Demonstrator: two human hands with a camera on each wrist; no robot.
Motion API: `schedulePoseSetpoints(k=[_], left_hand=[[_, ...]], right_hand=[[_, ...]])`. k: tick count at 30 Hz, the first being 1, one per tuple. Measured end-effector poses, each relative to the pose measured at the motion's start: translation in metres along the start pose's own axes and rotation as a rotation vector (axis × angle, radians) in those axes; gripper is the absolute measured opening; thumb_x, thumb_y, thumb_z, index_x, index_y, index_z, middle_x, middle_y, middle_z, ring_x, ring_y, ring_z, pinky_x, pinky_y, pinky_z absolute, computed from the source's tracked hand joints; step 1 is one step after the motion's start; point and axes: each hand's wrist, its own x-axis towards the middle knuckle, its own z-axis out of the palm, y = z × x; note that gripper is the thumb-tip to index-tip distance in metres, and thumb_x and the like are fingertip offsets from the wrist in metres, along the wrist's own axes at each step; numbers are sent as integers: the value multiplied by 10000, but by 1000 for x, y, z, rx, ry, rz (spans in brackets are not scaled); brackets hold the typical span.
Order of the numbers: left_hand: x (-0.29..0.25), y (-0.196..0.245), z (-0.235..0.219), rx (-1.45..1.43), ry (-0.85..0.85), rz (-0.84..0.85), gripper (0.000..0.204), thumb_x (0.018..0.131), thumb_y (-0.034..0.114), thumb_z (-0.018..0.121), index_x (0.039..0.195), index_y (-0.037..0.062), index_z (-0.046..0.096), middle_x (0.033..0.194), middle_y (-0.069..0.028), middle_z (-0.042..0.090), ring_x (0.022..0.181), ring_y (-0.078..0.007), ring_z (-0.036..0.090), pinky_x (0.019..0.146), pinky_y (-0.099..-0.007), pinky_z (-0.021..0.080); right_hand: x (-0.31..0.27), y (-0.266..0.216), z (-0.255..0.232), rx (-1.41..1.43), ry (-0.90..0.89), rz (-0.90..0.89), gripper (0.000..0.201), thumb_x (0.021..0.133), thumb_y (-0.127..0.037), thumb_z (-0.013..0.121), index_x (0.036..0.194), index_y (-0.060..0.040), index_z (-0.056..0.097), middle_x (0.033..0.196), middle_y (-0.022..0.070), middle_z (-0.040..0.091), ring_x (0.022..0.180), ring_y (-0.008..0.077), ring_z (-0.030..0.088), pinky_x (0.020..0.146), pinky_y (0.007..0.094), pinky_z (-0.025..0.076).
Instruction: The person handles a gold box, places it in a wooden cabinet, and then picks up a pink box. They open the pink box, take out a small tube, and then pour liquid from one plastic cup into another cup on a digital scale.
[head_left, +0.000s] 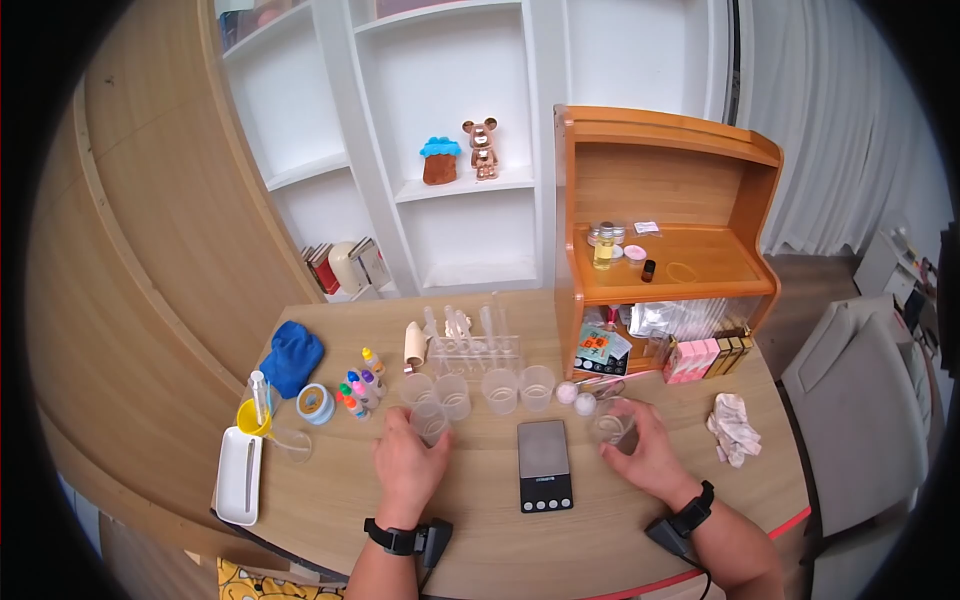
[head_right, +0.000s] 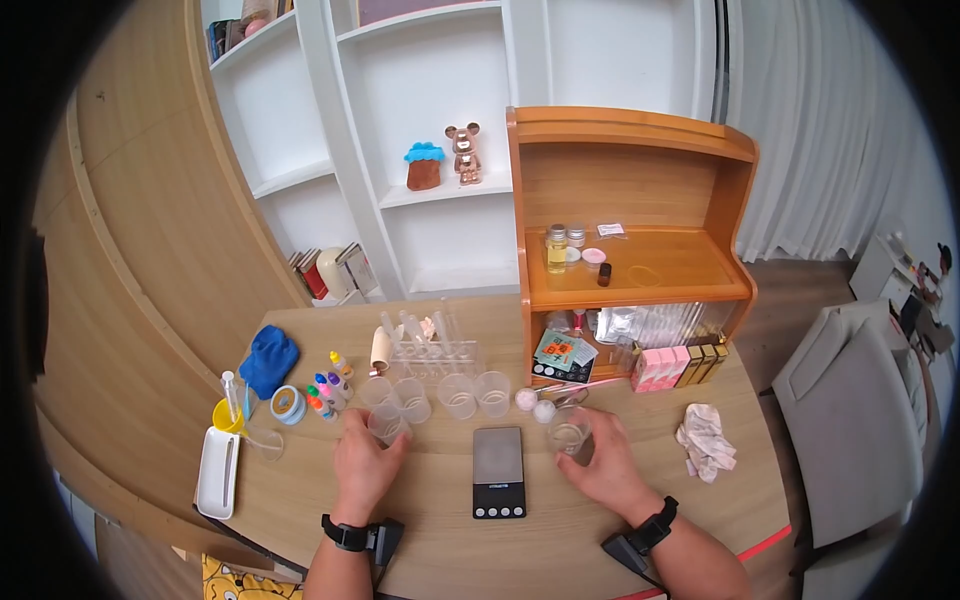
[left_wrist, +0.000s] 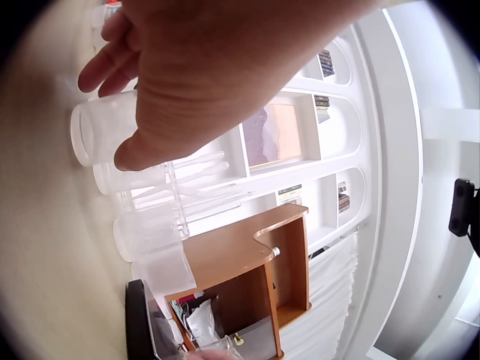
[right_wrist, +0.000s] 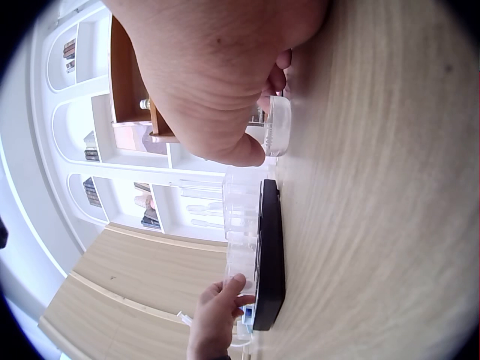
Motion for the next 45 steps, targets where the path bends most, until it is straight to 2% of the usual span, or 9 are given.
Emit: schedulePoseSetpoints(k=[5,7,11,13,16,22,32,37,45], left_hand=[[-1,6,-8,-99,-74,-89,597,800,288,901,1220,27,567,1089,-182,729,1009,-397,707,906,-496,485],[-3,5,-8,-68,66,30,569,787,251,895,1220,49,586,1106,-154,722,1005,-371,695,919,-489,483],[-9,23,-17,-125,110,170,569,776,207,888,1256,70,616,1120,-122,704,1013,-340,670,948,-482,482],[-12,28,-18,-174,173,405,590,770,138,876,1302,72,630,1133,-109,682,1057,-328,646,977,-463,491],[-17,38,-14,-380,86,466,590,772,84,864,1313,44,631,1157,-133,667,1109,-333,638,1004,-444,503],[-25,50,9,-467,-51,593,616,786,26,839,1358,42,611,1247,-136,624,1139,-300,628,1030,-417,514],[-39,107,20,-351,-173,690,646,757,34,861,1348,29,599,1241,-155,633,1209,-337,614,1042,-440,492],[-42,123,29,-200,-80,813,657,723,63,882,1323,64,614,1267,-143,646,1212,-364,610,1057,-465,413],[-44,132,27,-43,-5,913,632,708,78,879,1303,111,669,1302,-112,643,1227,-337,601,1079,-491,388]], right_hand=[[-2,1,-1,-7,-25,4,678,852,-176,859,1431,-29,537,1353,167,638,1337,381,563,1165,475,444],[-2,-1,0,-3,-4,11,664,847,-186,856,1415,-29,551,1337,171,646,1318,390,570,1150,481,451],[-2,0,0,-12,-19,-7,669,860,-195,861,1432,-34,552,1362,174,637,1325,388,567,1156,477,451],[-2,2,1,-8,-11,-15,656,860,-201,864,1421,-39,564,1358,172,641,1320,389,569,1150,477,454],[-1,1,0,-21,-5,-48,620,851,-216,868,1377,-46,589,1319,166,664,1291,391,584,1129,486,460],[-3,-3,0,-20,-24,-54,574,838,-273,875,1300,-54,615,1257,171,681,1255,395,602,1104,499,460],[-9,-1,6,-28,-67,-8,662,843,-373,865,1343,-27,603,1272,191,686,1269,393,603,1101,505,445],[-8,-5,3,-14,-88,-16,663,862,-374,853,1376,-47,595,1303,172,689,1287,382,595,1108,501,436],[-8,-3,6,-7,-38,-89,618,858,-342,853,1362,-92,599,1291,165,690,1275,390,590,1091,505,441]])
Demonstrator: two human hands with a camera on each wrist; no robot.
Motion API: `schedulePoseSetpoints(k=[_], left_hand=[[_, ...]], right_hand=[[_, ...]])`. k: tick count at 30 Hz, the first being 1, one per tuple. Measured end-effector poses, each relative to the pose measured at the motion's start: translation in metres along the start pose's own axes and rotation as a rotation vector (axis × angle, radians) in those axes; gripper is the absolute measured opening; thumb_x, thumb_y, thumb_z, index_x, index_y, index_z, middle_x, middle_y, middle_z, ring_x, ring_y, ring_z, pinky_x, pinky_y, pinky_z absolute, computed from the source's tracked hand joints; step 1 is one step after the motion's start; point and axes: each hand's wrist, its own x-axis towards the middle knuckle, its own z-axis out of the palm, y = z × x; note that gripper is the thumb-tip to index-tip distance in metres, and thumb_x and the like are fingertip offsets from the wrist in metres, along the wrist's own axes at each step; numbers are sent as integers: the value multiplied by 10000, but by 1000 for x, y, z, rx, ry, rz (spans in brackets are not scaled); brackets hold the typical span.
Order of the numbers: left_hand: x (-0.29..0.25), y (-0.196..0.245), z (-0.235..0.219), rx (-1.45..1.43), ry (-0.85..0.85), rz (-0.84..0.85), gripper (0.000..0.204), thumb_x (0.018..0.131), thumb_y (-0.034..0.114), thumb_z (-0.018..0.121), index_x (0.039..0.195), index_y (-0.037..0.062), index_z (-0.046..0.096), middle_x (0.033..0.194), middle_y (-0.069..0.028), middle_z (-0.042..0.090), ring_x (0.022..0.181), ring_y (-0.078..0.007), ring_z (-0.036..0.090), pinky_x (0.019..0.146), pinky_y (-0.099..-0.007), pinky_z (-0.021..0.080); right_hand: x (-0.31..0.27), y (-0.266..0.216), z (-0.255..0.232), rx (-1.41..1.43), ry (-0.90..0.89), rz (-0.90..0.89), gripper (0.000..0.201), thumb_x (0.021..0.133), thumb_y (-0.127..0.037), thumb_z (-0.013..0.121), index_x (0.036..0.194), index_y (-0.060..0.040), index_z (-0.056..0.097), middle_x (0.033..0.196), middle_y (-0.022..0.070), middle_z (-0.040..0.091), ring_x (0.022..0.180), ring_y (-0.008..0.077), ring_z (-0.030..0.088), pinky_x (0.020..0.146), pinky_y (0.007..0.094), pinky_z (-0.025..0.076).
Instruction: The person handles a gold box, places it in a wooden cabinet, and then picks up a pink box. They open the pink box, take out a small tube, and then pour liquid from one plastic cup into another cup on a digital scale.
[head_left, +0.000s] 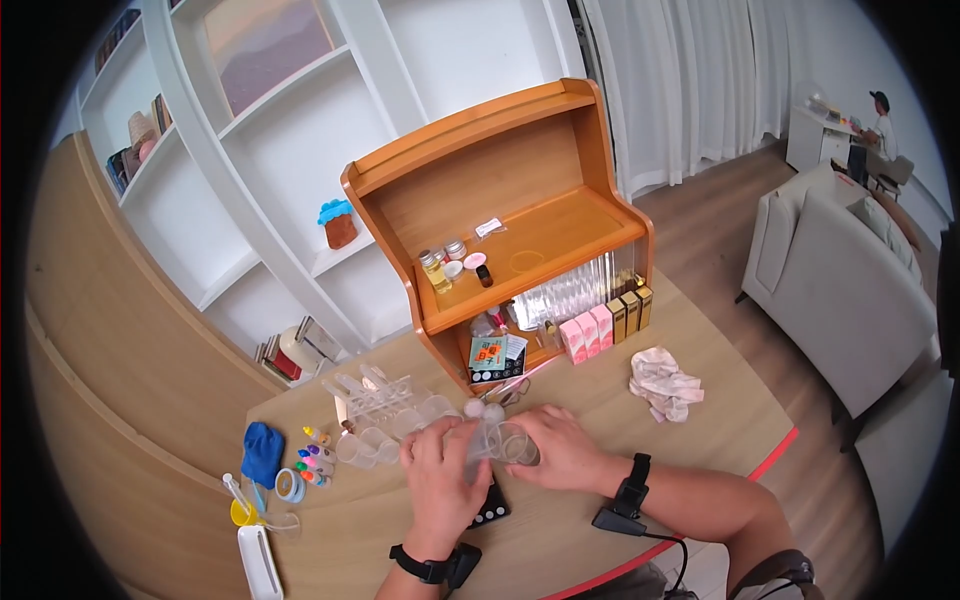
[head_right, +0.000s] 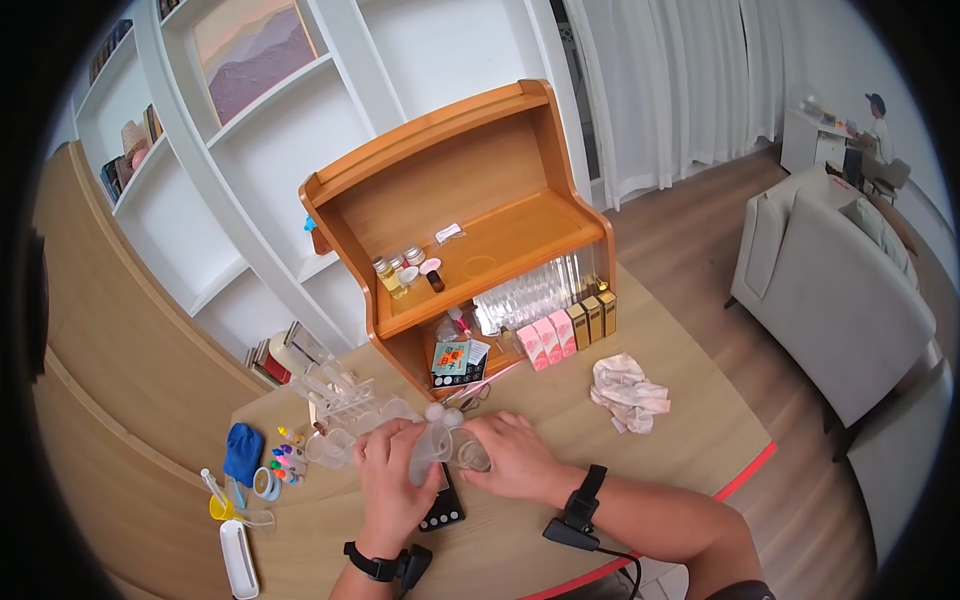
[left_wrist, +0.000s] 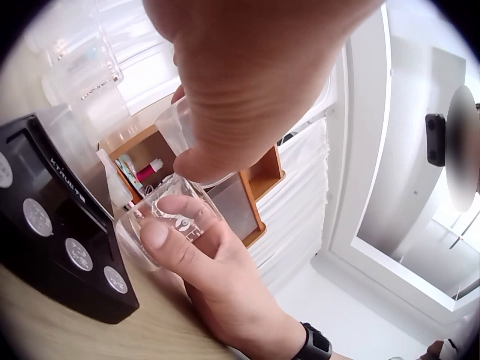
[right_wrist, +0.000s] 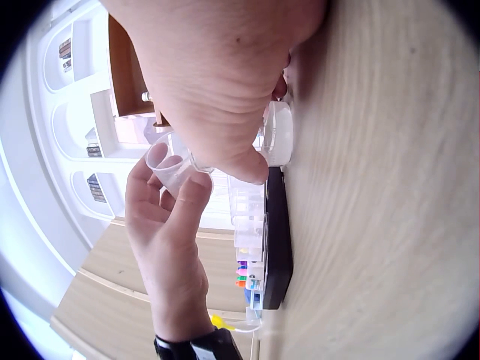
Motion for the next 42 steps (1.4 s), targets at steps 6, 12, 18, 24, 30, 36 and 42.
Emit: schedulePoseSetpoints(k=[6,12,18,24,30,36,42], left_hand=[[3,5,-6,106,-38,63,601,737,81,856,1309,140,682,1324,-88,636,1237,-318,600,1105,-535,377],[6,9,-8,198,-63,119,594,754,68,821,1325,173,695,1321,-69,631,1284,-283,602,1125,-556,375],[8,13,-4,347,-56,222,553,784,89,775,1323,198,711,1331,-45,640,1322,-281,588,1130,-557,374],[5,14,0,389,-35,267,546,793,152,767,1334,172,699,1368,-28,651,1305,-283,587,1097,-517,391],[-26,-31,-10,-1,99,-108,691,776,144,865,1394,60,569,1362,-108,653,1258,-319,601,1074,-488,404],[-87,-104,-41,216,337,-608,706,816,178,826,1428,-4,525,1340,-194,618,1240,-379,602,1050,-524,421],[-104,-123,-59,371,199,-709,693,789,190,848,1404,31,571,1317,-146,653,1239,-362,579,1042,-514,401]], right_hand=[[0,-4,-2,-13,14,-3,591,853,-330,855,1337,-101,605,1282,163,686,1268,388,592,1073,509,450],[1,-2,-1,-14,15,-10,605,849,-333,859,1347,-97,609,1288,165,684,1265,385,595,1078,505,448],[1,-1,0,-27,13,-13,615,844,-335,861,1350,-86,617,1285,166,684,1259,383,597,1078,501,446],[1,1,2,8,30,-70,628,813,-319,880,1334,-77,627,1276,167,684,1231,387,613,1055,506,459],[2,3,2,15,41,-78,632,804,-281,885,1332,-59,619,1275,169,678,1238,403,613,1080,521,468],[0,7,3,39,-2,64,703,799,-262,892,1379,-29,572,1294,197,664,1257,410,606,1104,511,466],[2,5,2,50,6,85,714,807,-254,895,1385,-9,556,1316,213,648,1266,421,600,1110,515,462]])
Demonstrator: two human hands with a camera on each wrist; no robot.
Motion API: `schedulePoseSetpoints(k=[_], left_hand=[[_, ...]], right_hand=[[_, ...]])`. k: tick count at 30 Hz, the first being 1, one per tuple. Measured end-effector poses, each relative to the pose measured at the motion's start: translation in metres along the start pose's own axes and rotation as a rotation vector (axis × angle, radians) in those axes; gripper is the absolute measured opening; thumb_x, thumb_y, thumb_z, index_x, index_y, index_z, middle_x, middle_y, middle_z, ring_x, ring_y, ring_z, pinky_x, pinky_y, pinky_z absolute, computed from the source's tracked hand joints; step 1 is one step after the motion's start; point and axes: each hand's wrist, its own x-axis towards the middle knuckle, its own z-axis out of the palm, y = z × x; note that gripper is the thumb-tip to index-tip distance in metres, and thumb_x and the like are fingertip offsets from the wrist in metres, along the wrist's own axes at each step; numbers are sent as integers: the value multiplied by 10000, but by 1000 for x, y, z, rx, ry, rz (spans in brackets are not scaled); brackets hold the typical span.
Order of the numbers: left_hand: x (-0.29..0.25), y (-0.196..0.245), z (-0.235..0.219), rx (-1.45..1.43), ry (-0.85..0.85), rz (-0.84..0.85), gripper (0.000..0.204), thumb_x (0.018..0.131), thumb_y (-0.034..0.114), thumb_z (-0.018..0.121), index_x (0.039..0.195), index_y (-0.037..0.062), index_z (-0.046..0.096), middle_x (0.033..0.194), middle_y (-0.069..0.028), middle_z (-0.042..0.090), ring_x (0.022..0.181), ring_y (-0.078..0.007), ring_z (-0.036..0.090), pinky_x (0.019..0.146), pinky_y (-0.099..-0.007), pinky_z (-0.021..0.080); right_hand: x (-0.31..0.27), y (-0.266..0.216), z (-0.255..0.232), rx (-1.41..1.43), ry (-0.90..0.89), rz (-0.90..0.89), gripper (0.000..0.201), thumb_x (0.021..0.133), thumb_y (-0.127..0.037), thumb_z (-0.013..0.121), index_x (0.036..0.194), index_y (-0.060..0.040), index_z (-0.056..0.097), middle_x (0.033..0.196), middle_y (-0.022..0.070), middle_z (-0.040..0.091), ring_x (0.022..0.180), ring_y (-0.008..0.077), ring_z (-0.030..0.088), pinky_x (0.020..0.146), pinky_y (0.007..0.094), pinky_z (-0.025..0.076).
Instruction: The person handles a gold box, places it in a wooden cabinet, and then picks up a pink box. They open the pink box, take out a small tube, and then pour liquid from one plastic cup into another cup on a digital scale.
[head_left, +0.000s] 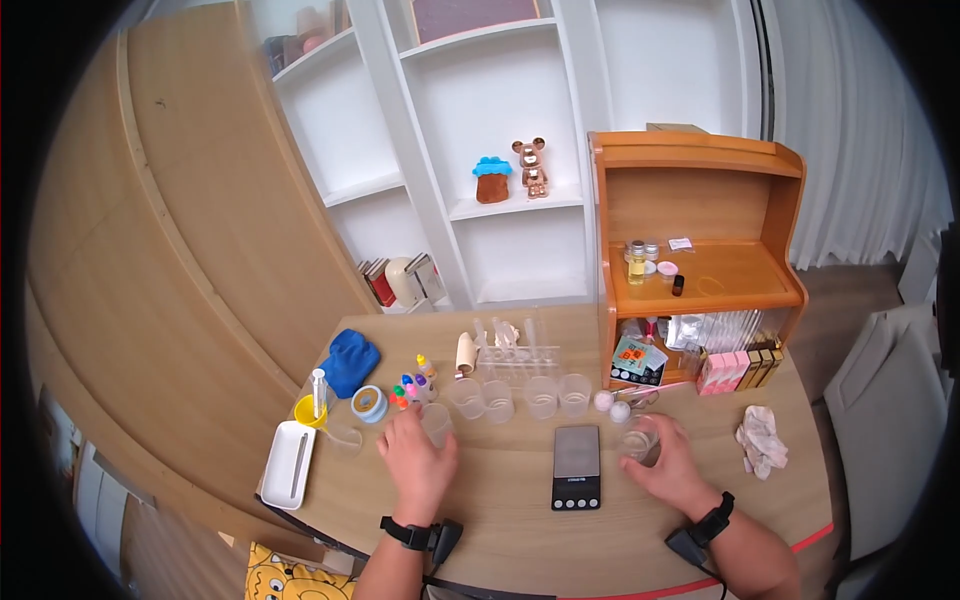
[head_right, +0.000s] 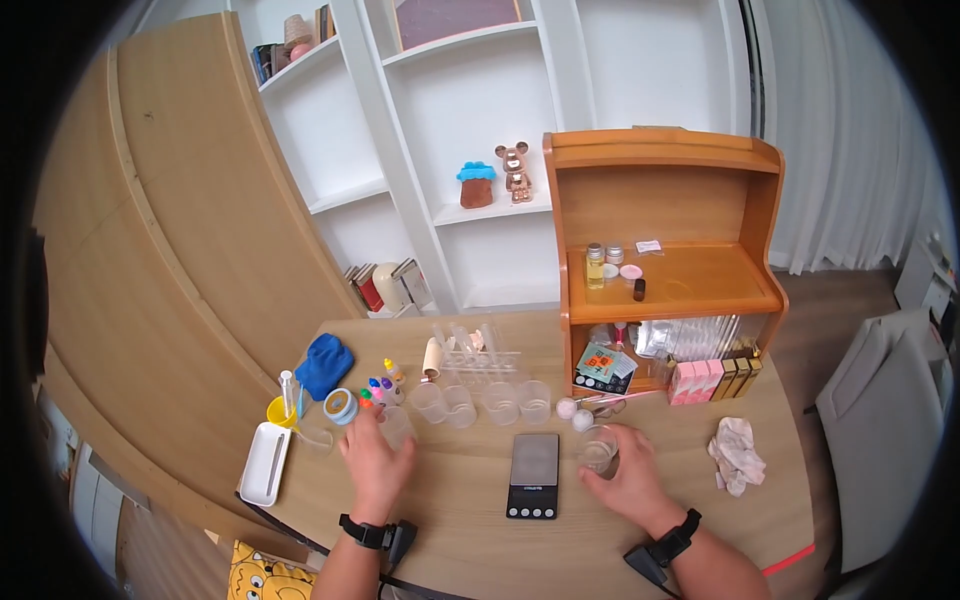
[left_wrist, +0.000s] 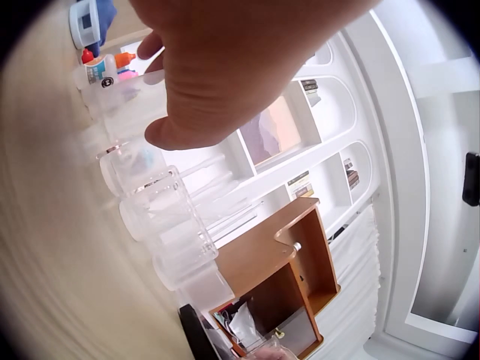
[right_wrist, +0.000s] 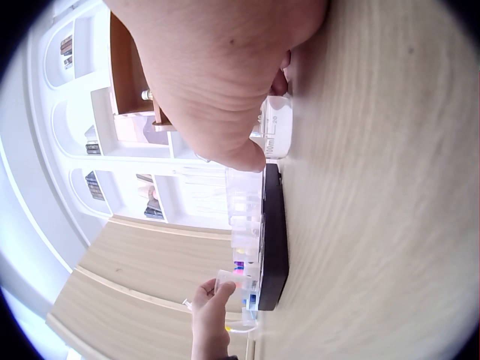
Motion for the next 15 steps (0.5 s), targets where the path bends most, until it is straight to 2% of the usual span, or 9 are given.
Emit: schedulePoseSetpoints(k=[7,10,12,15], left_hand=[[7,-4,21,125,-40,8,722,784,230,856,1425,53,575,1362,-137,647,1301,-356,529,1043,-519,383],[8,5,18,166,8,5,765,782,204,838,1475,55,548,1439,-147,614,1372,-375,502,1106,-535,362],[14,21,7,123,10,156,812,767,174,821,1512,50,522,1509,-148,573,1457,-400,450,1191,-575,313],[26,33,13,78,-68,234,825,750,151,829,1512,81,520,1493,-151,589,1495,-394,420,1234,-574,267]], right_hand=[[-1,2,-1,-31,2,6,706,812,-255,895,1379,-5,555,1300,218,659,1258,419,607,1113,510,463],[-1,3,0,-35,7,-5,706,809,-260,898,1374,-9,559,1297,210,664,1258,414,610,1114,511,463],[-1,2,0,-39,10,-14,706,806,-263,899,1373,-12,561,1296,203,667,1259,411,611,1114,511,463],[0,0,-2,-62,5,-18,704,805,-271,899,1373,-21,566,1289,189,668,1262,409,611,1113,510,464]])
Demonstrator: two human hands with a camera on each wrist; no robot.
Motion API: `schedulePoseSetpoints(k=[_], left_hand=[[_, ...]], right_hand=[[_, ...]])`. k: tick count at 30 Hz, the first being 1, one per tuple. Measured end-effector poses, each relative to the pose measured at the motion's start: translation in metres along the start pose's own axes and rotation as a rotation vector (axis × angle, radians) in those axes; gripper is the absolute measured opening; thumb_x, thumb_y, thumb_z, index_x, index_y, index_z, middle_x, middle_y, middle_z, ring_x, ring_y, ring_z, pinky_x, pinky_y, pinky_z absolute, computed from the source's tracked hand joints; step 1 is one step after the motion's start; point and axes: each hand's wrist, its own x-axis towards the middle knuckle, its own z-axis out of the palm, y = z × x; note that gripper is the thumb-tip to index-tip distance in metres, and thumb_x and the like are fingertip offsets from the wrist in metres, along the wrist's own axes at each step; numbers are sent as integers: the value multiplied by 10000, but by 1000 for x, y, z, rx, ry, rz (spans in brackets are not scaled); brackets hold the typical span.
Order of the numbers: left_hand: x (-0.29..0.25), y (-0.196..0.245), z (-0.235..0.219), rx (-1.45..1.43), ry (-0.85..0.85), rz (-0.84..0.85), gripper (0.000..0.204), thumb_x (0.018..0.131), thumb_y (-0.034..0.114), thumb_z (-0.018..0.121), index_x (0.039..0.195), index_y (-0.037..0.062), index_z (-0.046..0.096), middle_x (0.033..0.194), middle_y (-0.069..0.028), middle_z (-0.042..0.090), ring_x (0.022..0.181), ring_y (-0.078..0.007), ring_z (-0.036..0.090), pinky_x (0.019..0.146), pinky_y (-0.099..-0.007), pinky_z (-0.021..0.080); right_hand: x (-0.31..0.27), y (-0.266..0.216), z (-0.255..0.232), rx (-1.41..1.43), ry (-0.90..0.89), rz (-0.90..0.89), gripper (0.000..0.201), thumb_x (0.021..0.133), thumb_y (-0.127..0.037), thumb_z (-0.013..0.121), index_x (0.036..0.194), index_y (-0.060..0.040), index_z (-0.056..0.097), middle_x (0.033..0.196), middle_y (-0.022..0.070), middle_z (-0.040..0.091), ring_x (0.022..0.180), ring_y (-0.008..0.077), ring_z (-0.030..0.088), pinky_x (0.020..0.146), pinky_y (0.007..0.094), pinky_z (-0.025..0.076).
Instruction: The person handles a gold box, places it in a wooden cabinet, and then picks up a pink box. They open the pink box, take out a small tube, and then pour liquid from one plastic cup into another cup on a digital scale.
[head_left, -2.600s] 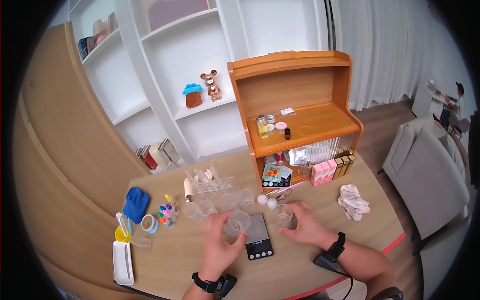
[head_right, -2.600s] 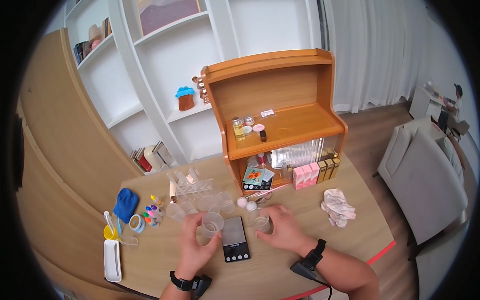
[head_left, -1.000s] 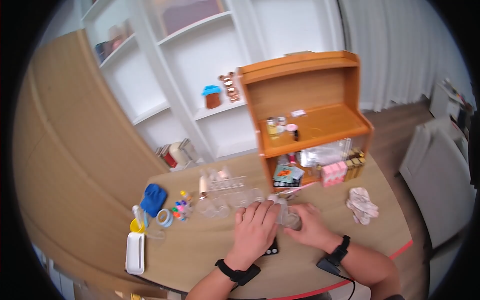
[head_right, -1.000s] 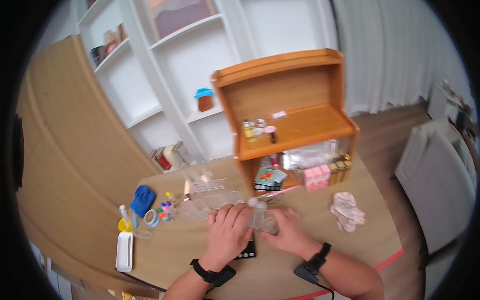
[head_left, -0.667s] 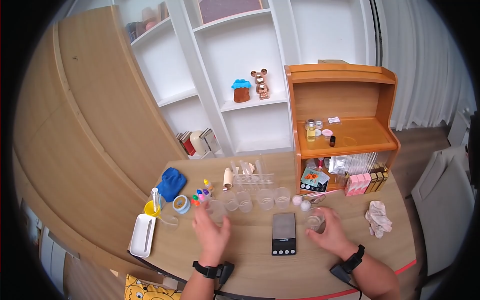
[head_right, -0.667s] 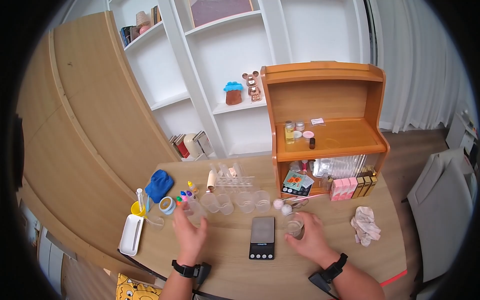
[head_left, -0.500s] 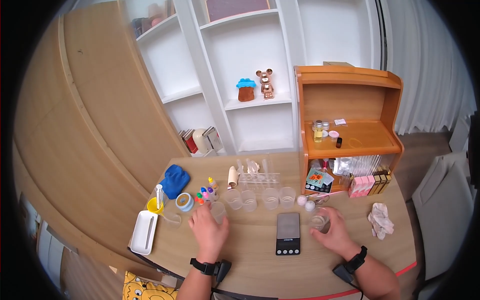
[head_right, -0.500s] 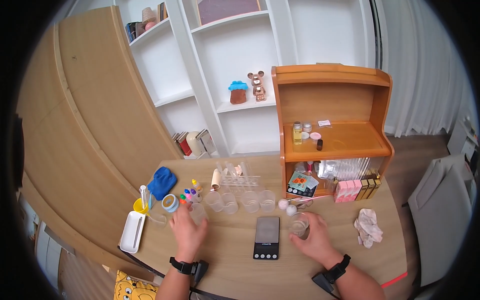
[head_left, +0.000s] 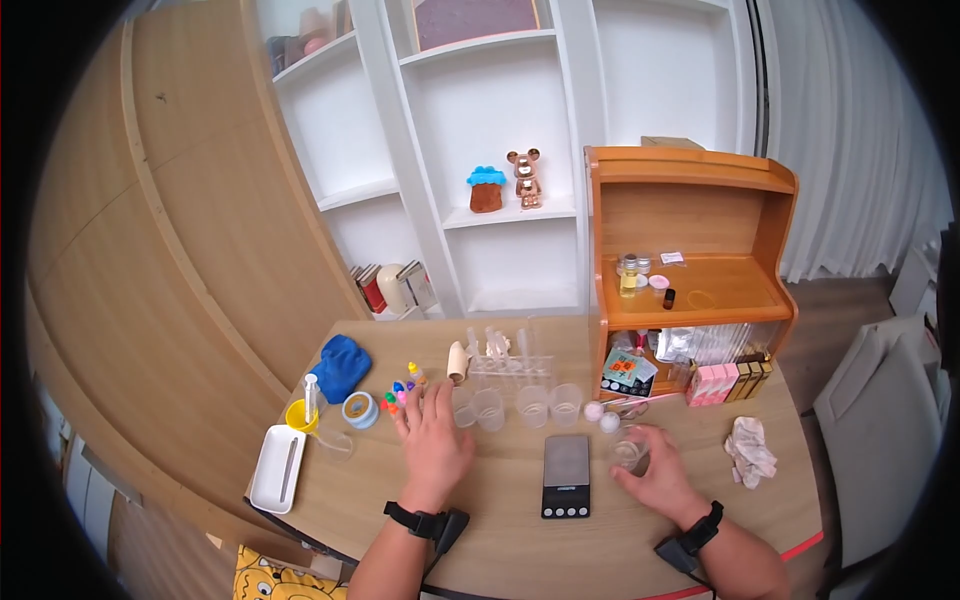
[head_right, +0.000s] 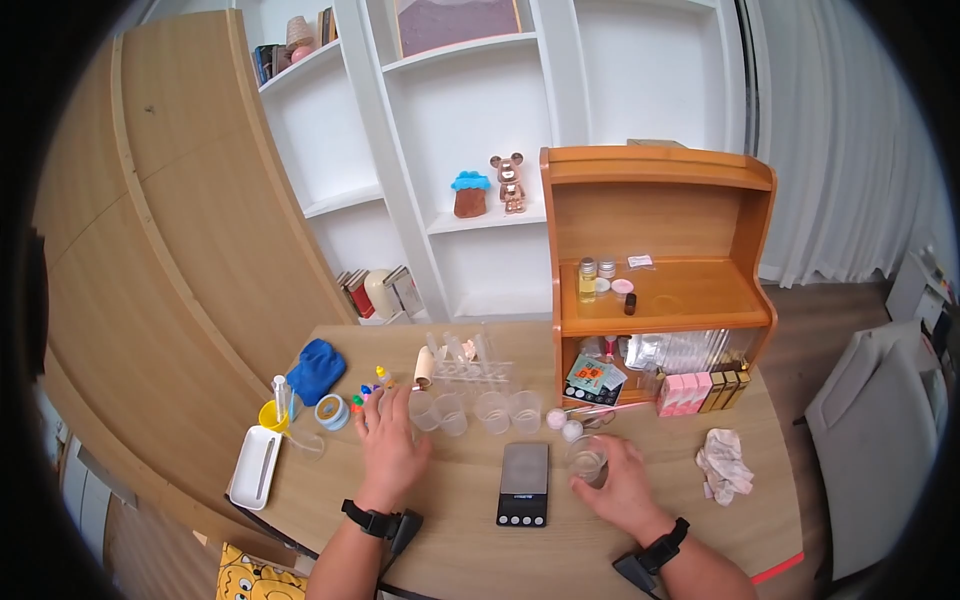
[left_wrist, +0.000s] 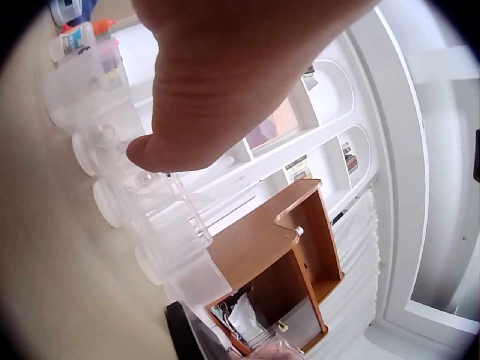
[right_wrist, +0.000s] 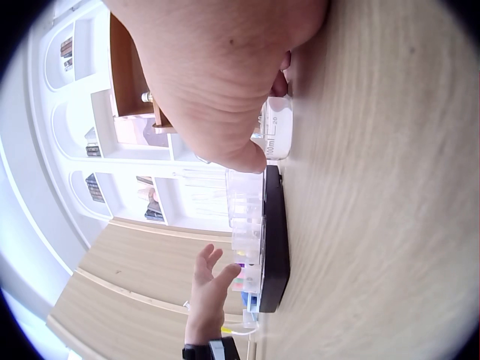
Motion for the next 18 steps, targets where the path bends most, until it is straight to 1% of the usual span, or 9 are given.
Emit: schedulePoseSetpoints(k=[4,6,9,11,18], left_hand=[[17,0,14,-7,-52,-6,814,749,161,836,1501,83,535,1450,-151,635,1491,-387,433,1228,-593,263],[19,-4,20,7,-101,-27,814,757,184,846,1490,10,538,1372,-163,682,1492,-402,447,1250,-644,237],[18,-7,29,53,-88,-36,793,776,216,864,1476,8,556,1359,-162,688,1475,-388,466,1247,-645,235],[17,-5,29,57,-78,-30,785,784,224,868,1473,10,560,1347,-163,692,1462,-382,477,1248,-646,232],[12,12,25,59,-45,-22,779,799,243,879,1468,1,562,1312,-165,697,1408,-369,519,1256,-642,215]], right_hand=[[-1,0,0,-1,-14,12,709,821,-280,894,1393,-29,559,1294,178,667,1271,402,606,1118,503,465],[-1,0,0,0,-14,19,718,828,-278,894,1407,-28,552,1305,177,665,1279,396,603,1125,494,464],[-2,1,2,-5,-13,3,728,827,-273,892,1416,-28,542,1322,185,653,1277,406,601,1122,500,466],[-2,2,3,11,17,-32,705,830,-300,875,1402,-38,556,1290,191,661,1263,424,600,1112,519,463],[-1,-3,0,11,6,-9,686,836,-308,866,1388,-37,565,1295,196,665,1268,420,599,1114,516,458]])
